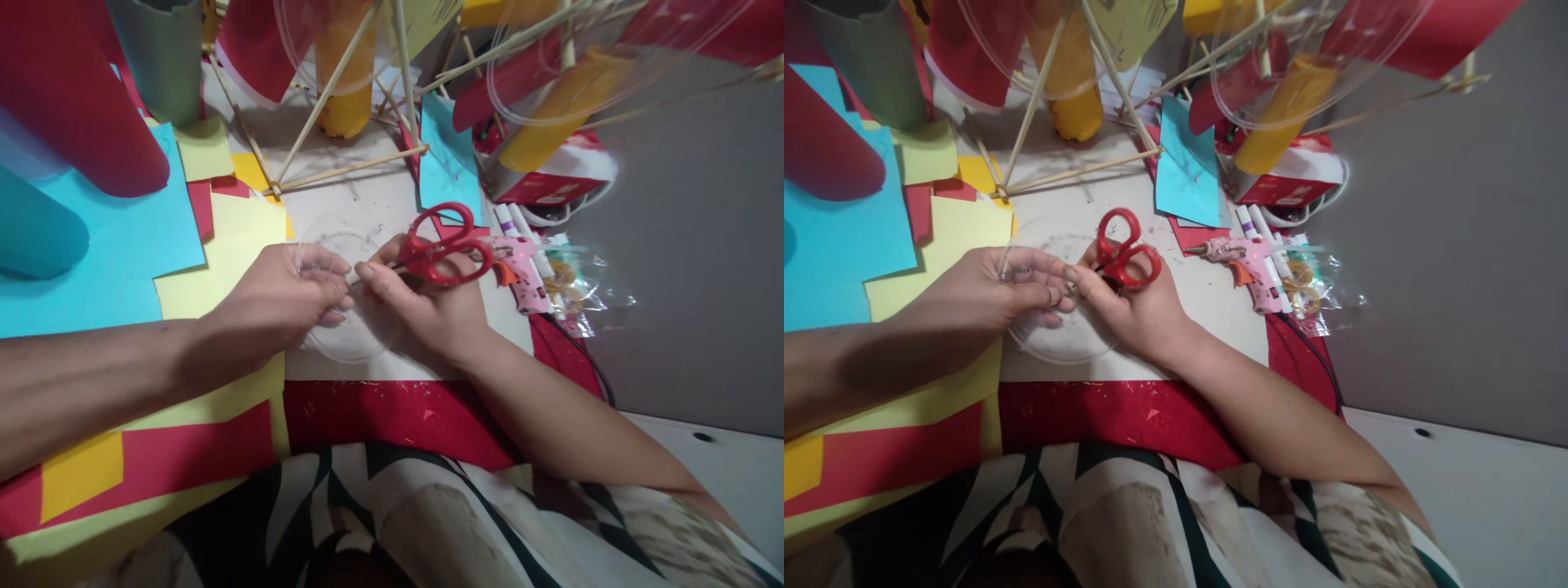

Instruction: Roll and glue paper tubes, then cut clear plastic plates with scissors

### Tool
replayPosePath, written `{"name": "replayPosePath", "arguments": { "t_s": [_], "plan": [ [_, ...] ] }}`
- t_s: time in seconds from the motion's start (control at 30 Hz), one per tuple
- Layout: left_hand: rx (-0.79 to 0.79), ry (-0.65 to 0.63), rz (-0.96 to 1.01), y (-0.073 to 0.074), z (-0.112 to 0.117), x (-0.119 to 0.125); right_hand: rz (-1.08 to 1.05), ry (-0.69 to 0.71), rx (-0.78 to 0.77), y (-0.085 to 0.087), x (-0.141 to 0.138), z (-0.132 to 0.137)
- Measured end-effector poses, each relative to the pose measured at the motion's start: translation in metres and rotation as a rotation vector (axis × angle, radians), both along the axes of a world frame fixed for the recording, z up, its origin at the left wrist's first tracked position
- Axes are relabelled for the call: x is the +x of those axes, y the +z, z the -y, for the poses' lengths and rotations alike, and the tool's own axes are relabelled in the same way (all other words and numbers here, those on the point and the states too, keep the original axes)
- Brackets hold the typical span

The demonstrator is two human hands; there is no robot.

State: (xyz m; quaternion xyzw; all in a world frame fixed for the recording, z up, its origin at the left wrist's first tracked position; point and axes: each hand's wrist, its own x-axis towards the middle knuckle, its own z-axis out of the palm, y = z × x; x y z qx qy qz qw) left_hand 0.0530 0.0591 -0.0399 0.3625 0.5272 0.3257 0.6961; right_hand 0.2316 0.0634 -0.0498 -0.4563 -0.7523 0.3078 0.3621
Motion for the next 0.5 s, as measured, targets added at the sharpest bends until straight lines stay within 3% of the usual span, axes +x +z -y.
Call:
{"name": "replayPosePath", "arguments": {
  "t_s": [0.17, 0.4, 0.5],
  "plan": [
    [0.003, 0.003, 0.018, -0.005, 0.001, -0.001, -0.151, -0.001, -0.234, -0.001, -0.002, -0.004],
    [-0.019, -0.05, -0.013, -0.005, -0.002, -0.001, 0.091, 0.149, -0.002, 0.007, 0.007, -0.011],
    [-0.039, -0.061, -0.024, -0.004, -0.002, -0.001, 0.166, 0.227, 0.024, 0.009, 0.013, -0.013]
  ]
}}
